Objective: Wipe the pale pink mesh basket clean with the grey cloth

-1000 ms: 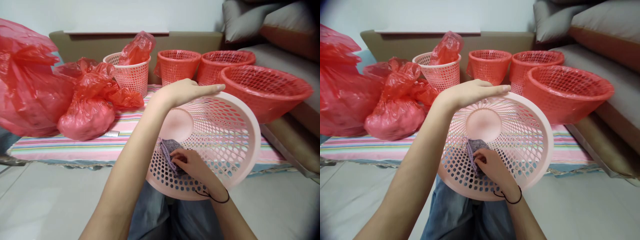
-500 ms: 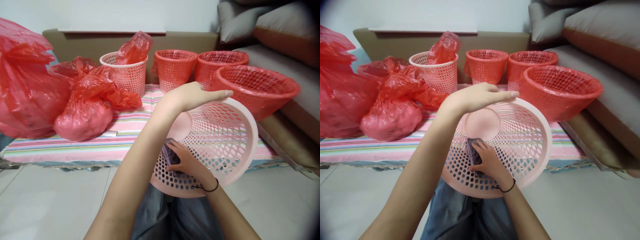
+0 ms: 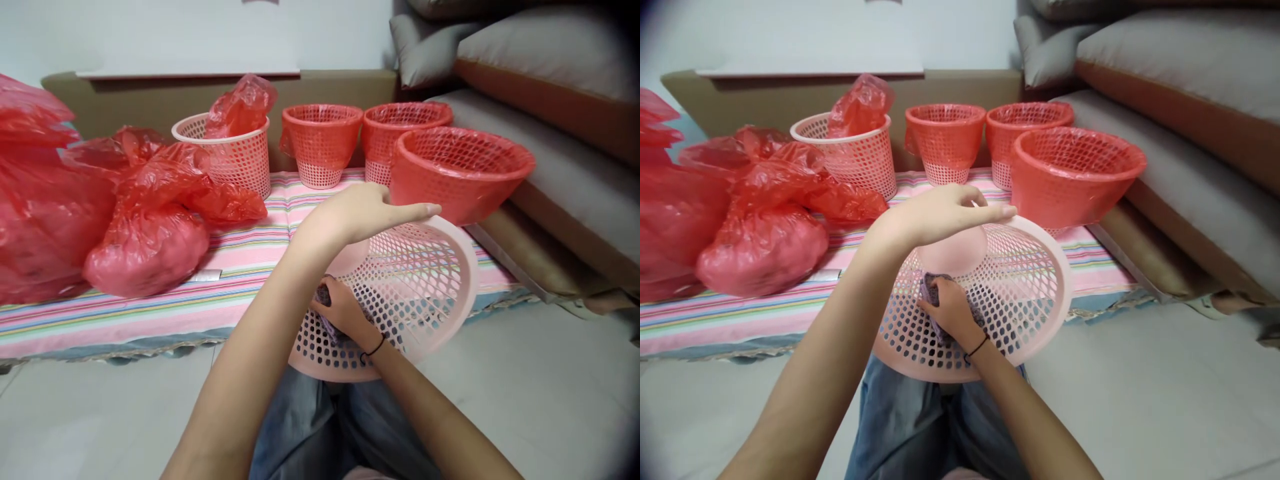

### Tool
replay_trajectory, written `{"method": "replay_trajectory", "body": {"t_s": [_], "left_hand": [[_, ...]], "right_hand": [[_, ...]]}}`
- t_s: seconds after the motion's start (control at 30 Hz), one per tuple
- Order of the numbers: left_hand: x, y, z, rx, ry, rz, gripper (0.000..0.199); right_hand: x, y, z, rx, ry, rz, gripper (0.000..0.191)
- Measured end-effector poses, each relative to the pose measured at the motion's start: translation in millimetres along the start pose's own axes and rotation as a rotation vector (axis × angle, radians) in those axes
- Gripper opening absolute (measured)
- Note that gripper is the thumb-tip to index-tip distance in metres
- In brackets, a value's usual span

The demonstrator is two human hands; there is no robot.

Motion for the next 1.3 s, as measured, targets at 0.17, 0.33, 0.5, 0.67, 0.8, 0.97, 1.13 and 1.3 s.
{"method": "replay_trajectory", "body": {"t_s": [0.17, 0.33, 0.5, 0.67, 0.8, 0.97, 1.13, 1.3], "left_hand": [[6.6, -14.9, -2.9, 0.0, -0.01, 0.019, 0.063], [7.7, -31.3, -6.7, 0.024, -0.024, 0.114, 0.056], [8.2, -58.1, -11.1, 0.041, -0.027, 0.206, 0.054], [11.2, -78.9, -5.0, 0.026, 0.036, 0.258, 0.05], [6.3, -89.7, 1.2, 0.039, 0.078, 0.329, 0.047], [2.1, -110.3, 9.3, 0.127, 0.112, 0.383, 0.036], [10.2, -133.8, 15.5, 0.239, 0.081, 0.368, 0.032], [15.7, -150.2, 12.0, 0.284, 0.067, 0.379, 0.026]], "right_hand": [[-1.3, -7.0, 4.0, 0.021, 0.083, 0.08, 0.009], [-9.5, -14.6, -2.6, 0.0, 0.198, 0.155, 0.019], [-9.6, -22.1, -12.7, -0.032, 0.214, 0.171, 0.02], [-4.1, -27.6, -23.6, -0.07, 0.133, 0.119, 0.026], [11.9, -27.1, -33.8, -0.12, 0.0, -0.026, 0.022], [13.9, -25.5, -36.7, -0.087, -0.137, -0.068, 0.034], [20.6, -24.8, -26.5, 0.14, -0.508, -0.178, 0.047], [28.4, -25.1, -30.7, 0.145, -0.639, -0.22, 0.049]]}}
Point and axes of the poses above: each hand's wrist, its own y-axis towards the middle knuckle, its own x-axis out of the palm, z = x × y, the point moved 9 cm from there along y, towards the middle knuckle, and after that the axes turned 14 degrees about -z, right-handed, at the moved point
